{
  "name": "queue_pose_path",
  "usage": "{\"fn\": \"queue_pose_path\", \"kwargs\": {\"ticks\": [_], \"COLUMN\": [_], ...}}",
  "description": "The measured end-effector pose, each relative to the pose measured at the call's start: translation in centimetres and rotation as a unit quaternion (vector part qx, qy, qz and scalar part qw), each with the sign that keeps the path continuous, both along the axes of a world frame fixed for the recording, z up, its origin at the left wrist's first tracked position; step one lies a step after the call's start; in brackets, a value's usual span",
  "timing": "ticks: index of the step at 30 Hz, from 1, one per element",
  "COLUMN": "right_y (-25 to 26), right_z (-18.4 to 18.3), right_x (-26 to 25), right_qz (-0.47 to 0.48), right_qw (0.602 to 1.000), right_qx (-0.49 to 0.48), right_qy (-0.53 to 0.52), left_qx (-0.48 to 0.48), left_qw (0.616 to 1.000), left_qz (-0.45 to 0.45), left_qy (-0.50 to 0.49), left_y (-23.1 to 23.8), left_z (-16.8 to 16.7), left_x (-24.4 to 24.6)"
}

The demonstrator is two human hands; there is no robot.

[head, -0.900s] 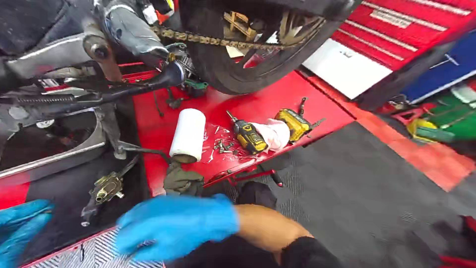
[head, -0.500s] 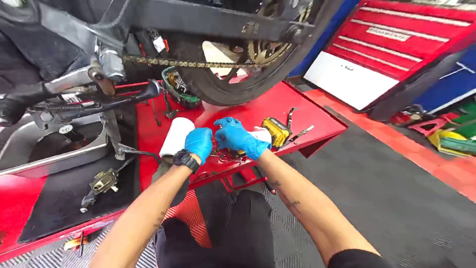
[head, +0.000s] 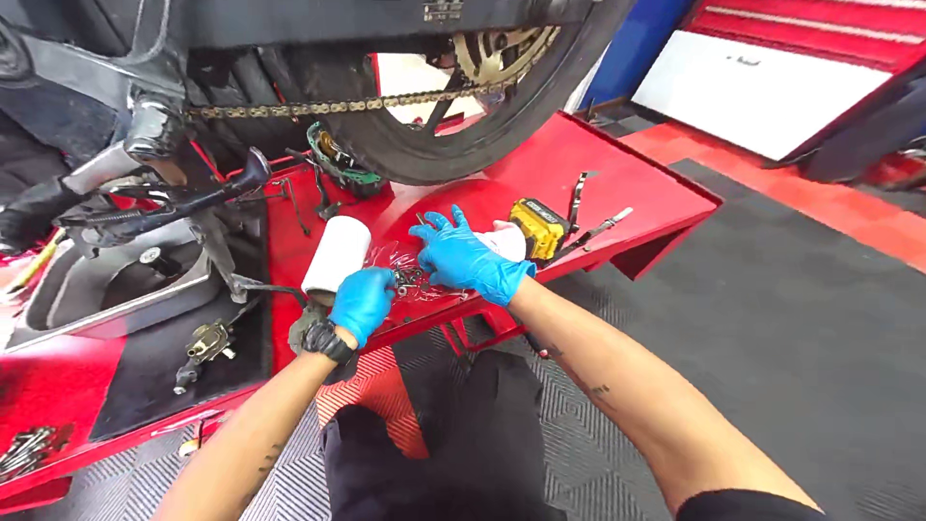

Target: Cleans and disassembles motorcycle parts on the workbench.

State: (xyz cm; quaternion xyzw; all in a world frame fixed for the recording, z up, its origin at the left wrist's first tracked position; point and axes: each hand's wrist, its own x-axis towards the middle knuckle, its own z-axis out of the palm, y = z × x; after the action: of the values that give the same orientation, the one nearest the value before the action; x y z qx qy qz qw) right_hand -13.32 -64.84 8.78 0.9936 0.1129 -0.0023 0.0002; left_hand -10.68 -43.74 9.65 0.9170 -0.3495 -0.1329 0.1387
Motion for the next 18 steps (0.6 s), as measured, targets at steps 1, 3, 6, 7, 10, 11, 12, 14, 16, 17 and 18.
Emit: {"fn": "queue_pose_path", "kwargs": {"ticks": [1,3,6,7,10,11,12,14,16,17,18], "right_y": [0.2,0.7,1.5,1.7,1.4,1.3,1.3,1.5,1.6,1.7,1.6], "right_z": [-0.2,-0.7,-1.6,-1.8,-1.9,-1.9,-2.0,-2.2,-2.4,-2.4,-2.4], "right_x": [0.0,0.2,0.7,0.8,0.8,0.8,0.8,0.9,1.0,1.1,1.1], "right_qz": [0.006,0.016,0.009,0.006,0.001,0.001,0.001,-0.013,-0.029,-0.032,-0.035], "right_qw": [1.0,0.999,0.996,0.996,0.997,0.998,0.998,0.999,0.999,0.999,0.999], "right_qx": [-0.013,-0.042,-0.079,-0.08,-0.064,-0.058,-0.049,-0.031,-0.018,-0.013,-0.007], "right_qy": [-0.002,0.009,0.028,0.028,0.03,0.032,0.032,0.023,0.006,-0.002,-0.006], "left_qx": [-0.003,-0.033,-0.053,-0.051,-0.047,-0.044,-0.042,-0.04,-0.039,-0.036,-0.035], "left_qw": [0.999,0.995,0.988,0.988,0.988,0.989,0.99,0.991,0.992,0.992,0.992], "left_qz": [-0.033,-0.096,-0.141,-0.147,-0.142,-0.136,-0.131,-0.123,-0.119,-0.118,-0.116], "left_qy": [-0.003,-0.012,-0.023,-0.024,-0.036,-0.036,-0.034,-0.03,-0.029,-0.028,-0.029], "left_y": [0.5,1.4,2.0,2.1,2.0,2.0,1.9,1.8,1.8,1.7,1.7], "left_z": [-0.8,-2.6,-4.1,-4.5,-5.1,-5.2,-5.3,-5.4,-5.3,-5.3,-5.2], "left_x": [-0.6,-1.2,-1.9,-2.1,-2.6,-2.8,-2.9,-3.0,-3.1,-3.1,-3.2]}}
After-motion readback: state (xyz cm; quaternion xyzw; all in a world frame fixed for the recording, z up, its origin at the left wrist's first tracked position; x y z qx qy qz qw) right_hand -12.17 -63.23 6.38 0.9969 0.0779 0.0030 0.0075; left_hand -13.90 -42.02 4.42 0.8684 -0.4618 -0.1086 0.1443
